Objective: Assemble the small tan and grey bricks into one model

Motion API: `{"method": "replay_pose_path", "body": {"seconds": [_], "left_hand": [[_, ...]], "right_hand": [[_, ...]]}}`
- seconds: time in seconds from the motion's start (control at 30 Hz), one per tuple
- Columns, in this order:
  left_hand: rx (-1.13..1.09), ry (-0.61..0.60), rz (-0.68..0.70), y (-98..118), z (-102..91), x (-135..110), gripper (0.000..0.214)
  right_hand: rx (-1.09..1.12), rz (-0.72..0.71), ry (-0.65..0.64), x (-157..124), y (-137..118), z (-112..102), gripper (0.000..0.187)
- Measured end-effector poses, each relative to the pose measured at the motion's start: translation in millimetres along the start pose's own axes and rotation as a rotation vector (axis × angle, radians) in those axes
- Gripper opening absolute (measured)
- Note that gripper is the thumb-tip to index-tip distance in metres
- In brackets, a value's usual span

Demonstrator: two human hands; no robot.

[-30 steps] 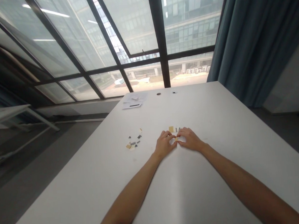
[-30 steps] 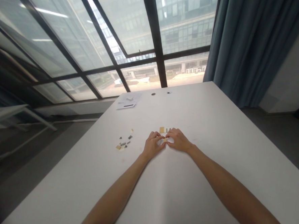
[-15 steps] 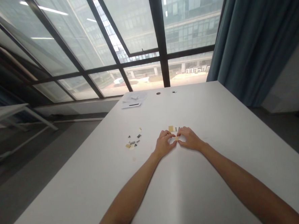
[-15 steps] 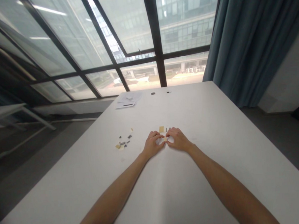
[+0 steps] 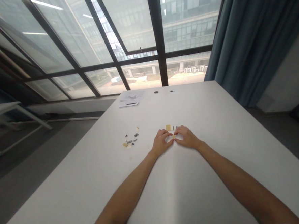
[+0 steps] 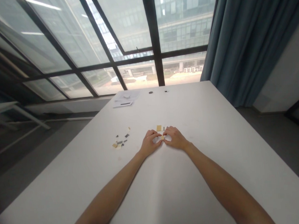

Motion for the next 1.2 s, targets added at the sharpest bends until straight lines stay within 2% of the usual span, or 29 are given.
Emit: {"method": "replay_pose_path", "body": {"seconds": [1.2], "left_hand": [[-0.057,-0.033,0.001,-2.5,-0.9,1.1,0.02]], "right_hand": [[0.016,-0.007,0.038,1.2,-0.5,1.0,0.012]]}}
Point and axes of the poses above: each hand's wrist, its own x-axis towards the middle knuckle, its own z-axis out of the palm, y = z × x, the point moved 1 cm from there along x, towards the middle knuckle, and after that the axes turned 14 degrees about -y, right-handed, at the moved point
